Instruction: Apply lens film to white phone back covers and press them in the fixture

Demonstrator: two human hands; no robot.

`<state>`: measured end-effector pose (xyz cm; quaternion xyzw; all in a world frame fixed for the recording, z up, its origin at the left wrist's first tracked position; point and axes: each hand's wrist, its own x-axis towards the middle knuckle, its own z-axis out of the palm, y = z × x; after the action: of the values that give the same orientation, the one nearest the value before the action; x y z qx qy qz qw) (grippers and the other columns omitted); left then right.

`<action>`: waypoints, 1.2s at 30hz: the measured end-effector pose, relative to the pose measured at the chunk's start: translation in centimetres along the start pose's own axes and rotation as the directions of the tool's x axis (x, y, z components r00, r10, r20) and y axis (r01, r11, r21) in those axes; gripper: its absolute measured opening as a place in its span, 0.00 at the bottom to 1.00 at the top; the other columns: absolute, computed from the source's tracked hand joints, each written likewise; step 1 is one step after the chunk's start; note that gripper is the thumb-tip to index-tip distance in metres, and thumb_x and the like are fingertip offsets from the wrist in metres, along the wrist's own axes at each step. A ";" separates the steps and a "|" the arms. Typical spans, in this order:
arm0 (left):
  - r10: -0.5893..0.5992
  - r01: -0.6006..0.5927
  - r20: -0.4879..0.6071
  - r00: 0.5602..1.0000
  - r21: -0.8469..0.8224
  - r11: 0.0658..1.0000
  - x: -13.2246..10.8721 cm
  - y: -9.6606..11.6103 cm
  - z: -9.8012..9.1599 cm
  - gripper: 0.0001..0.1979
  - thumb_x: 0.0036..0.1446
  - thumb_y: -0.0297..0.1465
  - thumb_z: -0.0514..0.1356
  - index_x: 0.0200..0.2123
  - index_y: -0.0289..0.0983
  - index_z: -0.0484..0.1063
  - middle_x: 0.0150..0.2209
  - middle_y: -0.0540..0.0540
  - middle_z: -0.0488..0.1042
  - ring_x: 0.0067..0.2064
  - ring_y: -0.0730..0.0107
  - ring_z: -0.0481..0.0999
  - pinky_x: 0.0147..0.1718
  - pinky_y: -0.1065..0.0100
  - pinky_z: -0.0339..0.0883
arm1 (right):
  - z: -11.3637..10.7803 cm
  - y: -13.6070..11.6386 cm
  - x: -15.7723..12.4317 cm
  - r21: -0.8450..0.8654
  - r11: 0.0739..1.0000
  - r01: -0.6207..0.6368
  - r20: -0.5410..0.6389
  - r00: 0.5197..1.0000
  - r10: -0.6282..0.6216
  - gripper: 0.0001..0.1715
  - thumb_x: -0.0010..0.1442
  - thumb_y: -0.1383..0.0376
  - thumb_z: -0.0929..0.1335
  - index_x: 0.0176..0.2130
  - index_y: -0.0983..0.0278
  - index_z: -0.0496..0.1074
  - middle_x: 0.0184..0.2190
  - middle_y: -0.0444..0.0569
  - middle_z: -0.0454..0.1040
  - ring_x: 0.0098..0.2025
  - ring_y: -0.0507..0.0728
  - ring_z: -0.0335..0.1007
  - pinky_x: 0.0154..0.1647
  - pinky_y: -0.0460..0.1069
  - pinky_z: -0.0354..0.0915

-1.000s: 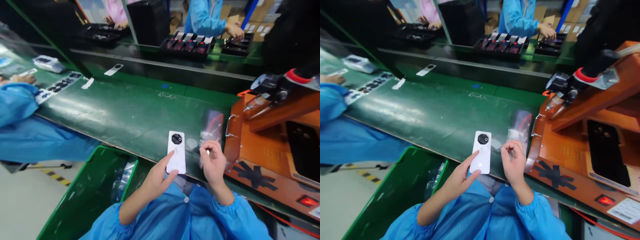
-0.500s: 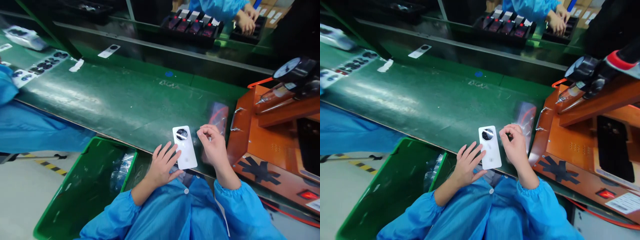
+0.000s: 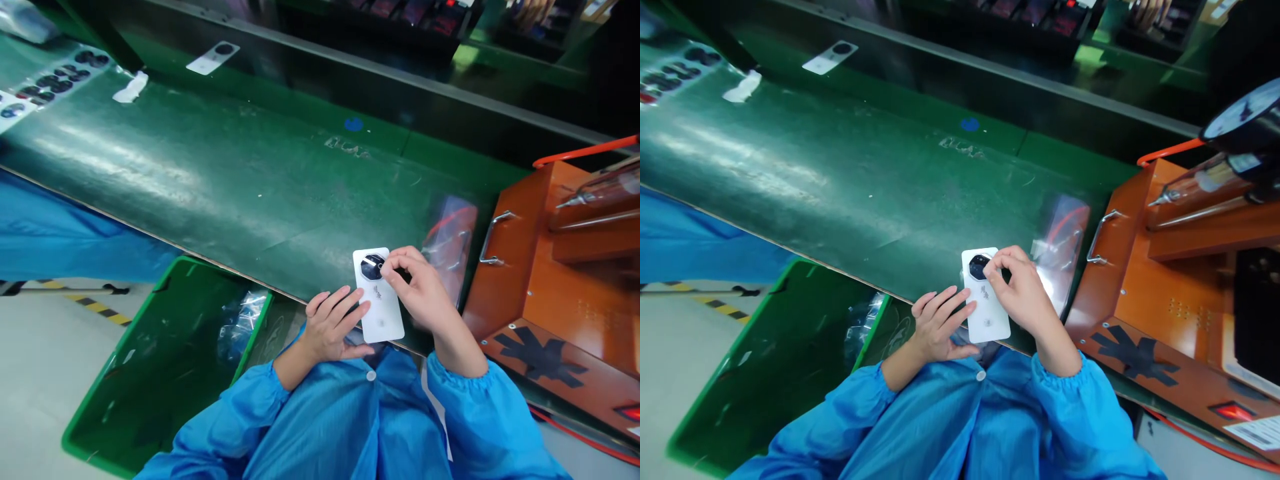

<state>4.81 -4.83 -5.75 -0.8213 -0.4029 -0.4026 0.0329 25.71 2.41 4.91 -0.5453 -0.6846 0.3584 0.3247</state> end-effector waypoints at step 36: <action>-0.067 0.066 0.072 0.995 0.015 0.998 -1.2 -0.1 0.4 0.37 0.62 0.62 0.50 0.65 0.50 0.68 0.57 0.46 0.79 0.58 0.53 0.74 0.59 0.53 0.52 | 1.4 1.8 1.6 -0.289 0.957 0.038 -0.126 0.989 -0.077 0.08 0.66 0.64 0.66 0.33 0.60 0.71 0.40 0.53 0.71 0.47 0.64 0.70 0.50 0.60 0.66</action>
<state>4.58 -5.37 -6.85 -0.8213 -0.4335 -0.3707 0.0100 25.13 4.04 2.72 -0.5894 -0.7210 0.2083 0.2989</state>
